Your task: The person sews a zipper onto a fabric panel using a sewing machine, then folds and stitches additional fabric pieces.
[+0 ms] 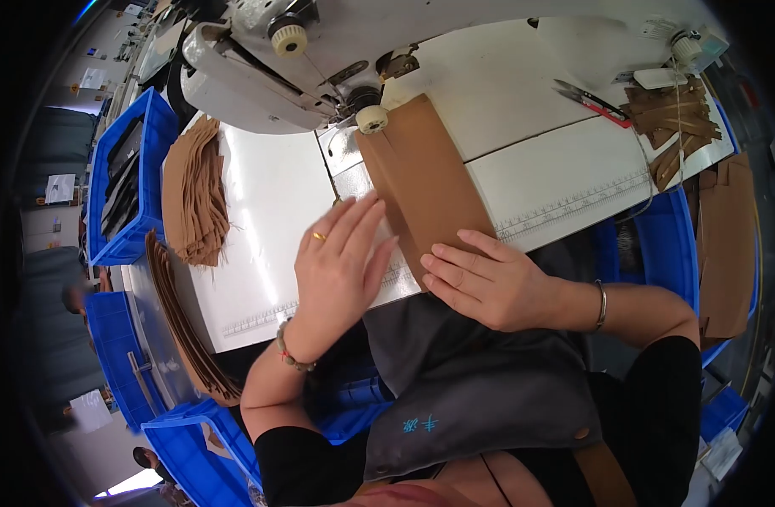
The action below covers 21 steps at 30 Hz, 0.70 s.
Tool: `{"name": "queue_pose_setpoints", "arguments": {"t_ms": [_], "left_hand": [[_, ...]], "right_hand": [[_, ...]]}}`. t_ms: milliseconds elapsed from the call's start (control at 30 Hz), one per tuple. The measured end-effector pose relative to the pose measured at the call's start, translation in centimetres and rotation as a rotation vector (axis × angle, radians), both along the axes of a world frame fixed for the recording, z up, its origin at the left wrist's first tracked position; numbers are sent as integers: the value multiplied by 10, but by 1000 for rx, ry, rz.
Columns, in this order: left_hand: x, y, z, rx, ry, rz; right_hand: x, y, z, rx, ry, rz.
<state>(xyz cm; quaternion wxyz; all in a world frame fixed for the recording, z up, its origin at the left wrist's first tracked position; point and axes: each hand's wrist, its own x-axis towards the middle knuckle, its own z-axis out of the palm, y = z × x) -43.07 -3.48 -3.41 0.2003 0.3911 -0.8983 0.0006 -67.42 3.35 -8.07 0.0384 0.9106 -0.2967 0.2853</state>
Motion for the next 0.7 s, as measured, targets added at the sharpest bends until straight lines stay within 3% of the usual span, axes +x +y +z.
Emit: {"name": "queue_pose_setpoints", "arguments": {"t_ms": [200, 267, 433, 533, 600, 667, 700], "left_hand": [[-11, -54, -8, -49, -164, 23], [-11, -53, -14, 1, -90, -34], [-10, -49, -9, -4, -223, 26], [-11, -49, -8, 21, -234, 47], [-11, -48, -8, 23, -228, 46], [-11, -48, -8, 19, -220, 41], [-11, -48, -9, 17, -215, 45]], "right_hand": [[3, 4, 0, -57, 3, -6], [5, 5, -3, -72, -59, 1], [7, 7, -11, -79, -108, -13], [-29, 0, 18, -57, -138, -74], [-79, -6, 32, -161, -117, -350], [-148, -16, 53, -344, 84, -632], [-177, -19, 64, -253, 95, -816]]}}
